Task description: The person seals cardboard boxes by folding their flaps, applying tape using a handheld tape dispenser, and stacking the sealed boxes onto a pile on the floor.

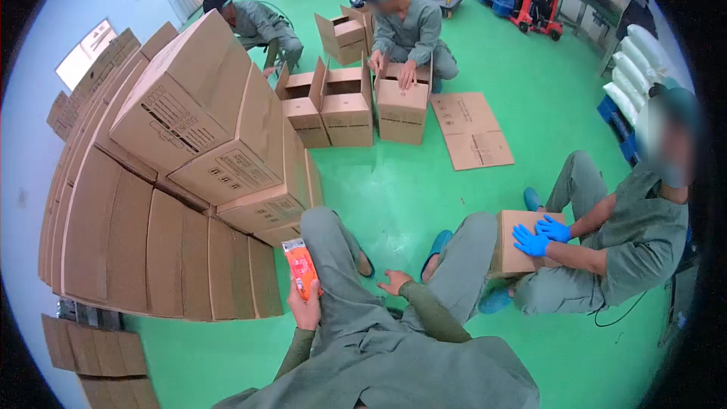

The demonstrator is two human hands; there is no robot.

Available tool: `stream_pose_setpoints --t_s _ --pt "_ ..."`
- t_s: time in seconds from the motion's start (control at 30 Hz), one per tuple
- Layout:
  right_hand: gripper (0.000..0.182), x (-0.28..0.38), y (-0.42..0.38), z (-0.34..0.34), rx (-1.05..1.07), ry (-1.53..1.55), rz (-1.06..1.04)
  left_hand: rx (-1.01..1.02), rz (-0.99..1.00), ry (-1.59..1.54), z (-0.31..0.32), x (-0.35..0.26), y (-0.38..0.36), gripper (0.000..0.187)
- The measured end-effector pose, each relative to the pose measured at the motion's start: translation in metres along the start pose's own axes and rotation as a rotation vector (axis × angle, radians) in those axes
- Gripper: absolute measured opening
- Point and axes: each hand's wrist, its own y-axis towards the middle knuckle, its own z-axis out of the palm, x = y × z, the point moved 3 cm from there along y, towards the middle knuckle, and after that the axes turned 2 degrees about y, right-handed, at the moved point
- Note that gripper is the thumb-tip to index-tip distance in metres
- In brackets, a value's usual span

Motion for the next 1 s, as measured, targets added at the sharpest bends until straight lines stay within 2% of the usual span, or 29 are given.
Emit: stream_pose_setpoints --t_s 0.1,0.13,0.23,0.27,0.33,0.43,0.5,0.53,0.6,0.63,0.67,0.7,0.73,0.8,0.83,0.87,0.9,0.93,0.97,1.0 --pt "0.075 0.001 0.009 -0.010 -0.084 0.016 -0.029 -0.135 0.242 0.252 0.010 -0.006 -0.011 0.042" --pt "0.075 0.006 0.005 -0.013 -0.074 0.004 -0.023 -0.153 0.115 0.284 0.015 -0.012 -0.018 0.050" --pt "0.074 0.025 -0.002 -0.020 -0.015 0.012 -0.025 -0.129 0.087 0.460 0.033 -0.027 -0.016 0.051" --pt "0.074 0.029 0.002 -0.025 -0.005 0.016 -0.030 -0.200 0.228 0.368 0.041 -0.004 -0.011 0.050" --pt "0.071 0.033 0.011 -0.016 -0.116 -0.054 -0.107 -0.193 0.297 0.508 0.055 -0.017 -0.001 0.048" --pt "0.067 0.050 0.012 -0.045 0.055 -0.047 -0.096 -0.184 0.323 0.560 0.066 -0.020 0.017 0.048" --pt "0.063 0.028 0.034 -0.028 -0.004 0.105 -0.137 -0.220 0.267 0.479 0.070 0.000 0.026 0.047" --pt "0.062 0.015 0.052 -0.032 -0.058 0.163 -0.161 -0.177 0.178 0.557 0.077 -0.021 0.033 0.047" --pt "0.059 0.009 0.072 -0.074 -0.187 0.376 -0.229 -0.247 0.257 0.526 0.091 -0.017 0.051 0.047" --pt "0.055 0.034 0.057 -0.131 -0.282 0.552 -0.282 -0.280 0.290 0.516 0.097 -0.015 0.057 0.047" --pt "0.050 0.071 0.028 -0.194 -0.242 0.814 -0.390 -0.278 0.304 0.497 0.103 -0.022 0.066 0.046" --pt "0.047 0.093 0.016 -0.238 -0.243 0.896 -0.567 -0.272 0.313 0.479 0.109 -0.029 0.075 0.046" --pt "0.050 0.135 -0.032 -0.298 -0.242 1.012 -0.736 -0.285 0.288 0.482 0.112 -0.029 0.079 0.046" --pt "0.065 0.188 -0.110 -0.376 -0.346 0.851 -1.160 -0.324 0.297 0.490 0.122 -0.029 0.094 0.046" --pt "0.074 0.211 -0.150 -0.393 -0.219 1.010 -1.320 -0.352 0.318 0.505 0.123 -0.028 0.095 0.046" --pt "0.076 0.228 -0.171 -0.400 -0.109 0.987 -1.641 -0.284 0.392 0.629 0.119 -0.013 0.095 0.047" --pt "0.077 0.242 -0.188 -0.405 -0.057 0.957 -1.858 -0.219 0.475 0.749 0.112 0.010 0.102 0.047" --pt "0.079 0.255 -0.205 -0.411 0.031 0.916 -2.074 -0.211 0.463 0.751 0.116 0.010 0.104 0.048" --pt "0.079 0.261 -0.211 -0.409 0.052 0.933 -2.128 -0.203 0.451 0.752 0.120 -0.001 0.106 0.048" --pt "0.079 0.268 -0.218 -0.407 0.075 0.948 -2.182 -0.247 0.336 0.635 0.124 -0.010 0.104 0.049"
